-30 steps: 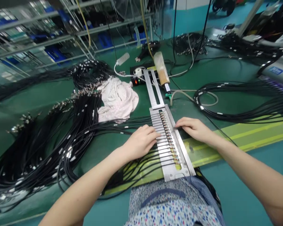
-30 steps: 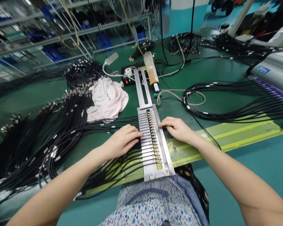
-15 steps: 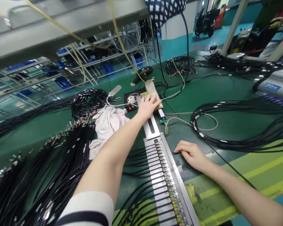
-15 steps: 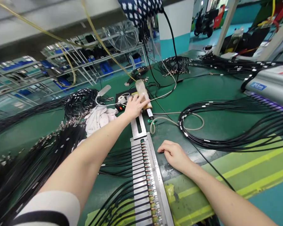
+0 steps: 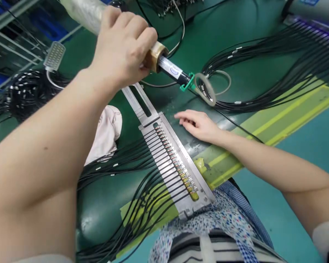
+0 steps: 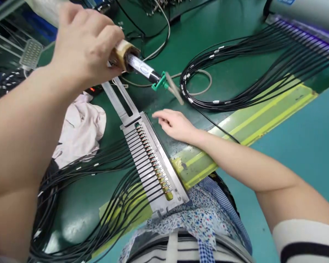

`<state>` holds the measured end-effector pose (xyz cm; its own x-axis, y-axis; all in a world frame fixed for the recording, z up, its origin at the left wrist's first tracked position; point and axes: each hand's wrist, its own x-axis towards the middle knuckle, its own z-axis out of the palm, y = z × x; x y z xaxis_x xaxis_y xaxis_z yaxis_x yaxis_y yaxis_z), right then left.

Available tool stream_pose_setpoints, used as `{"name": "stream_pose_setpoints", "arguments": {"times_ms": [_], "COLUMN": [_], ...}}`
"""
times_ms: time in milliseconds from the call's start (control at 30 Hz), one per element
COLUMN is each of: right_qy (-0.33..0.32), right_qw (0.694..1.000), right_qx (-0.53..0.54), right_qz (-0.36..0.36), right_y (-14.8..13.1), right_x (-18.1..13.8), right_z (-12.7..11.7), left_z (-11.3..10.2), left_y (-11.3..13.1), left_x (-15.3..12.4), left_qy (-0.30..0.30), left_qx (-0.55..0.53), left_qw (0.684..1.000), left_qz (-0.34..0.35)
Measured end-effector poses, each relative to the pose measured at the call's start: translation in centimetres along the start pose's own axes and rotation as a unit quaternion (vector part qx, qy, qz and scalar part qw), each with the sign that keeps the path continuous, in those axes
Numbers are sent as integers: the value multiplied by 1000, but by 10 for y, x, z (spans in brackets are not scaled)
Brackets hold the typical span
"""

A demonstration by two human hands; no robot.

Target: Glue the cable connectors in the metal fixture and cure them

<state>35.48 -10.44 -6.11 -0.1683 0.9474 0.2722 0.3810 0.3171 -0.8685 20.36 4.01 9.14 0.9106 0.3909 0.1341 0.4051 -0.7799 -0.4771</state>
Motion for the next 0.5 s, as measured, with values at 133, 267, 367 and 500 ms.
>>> {"name": "stream_pose_setpoints", "arguments": {"times_ms": [133, 267, 367, 500], "right_qy": [47, 46, 81, 179], "right_qw": [979, 945, 933, 884], "right_qx": [187, 318, 349, 430], "right_qz": [72, 51, 35, 45], "right_y": [-9, -32, -53, -62], "right_x": [4, 0, -3, 3], "right_z": [2, 2, 1, -17], "left_z": [-30, -41, -51, -74], "left_y": [37, 76, 92, 78], "left_x": [-34, -64, -75, -74], "left_qy": [-51, -112, -113, -103], "left_qx": [7, -62, -95, -68], "left_qw": [997, 987, 982, 982], "left_qz": [-58, -101, -116, -144]}}
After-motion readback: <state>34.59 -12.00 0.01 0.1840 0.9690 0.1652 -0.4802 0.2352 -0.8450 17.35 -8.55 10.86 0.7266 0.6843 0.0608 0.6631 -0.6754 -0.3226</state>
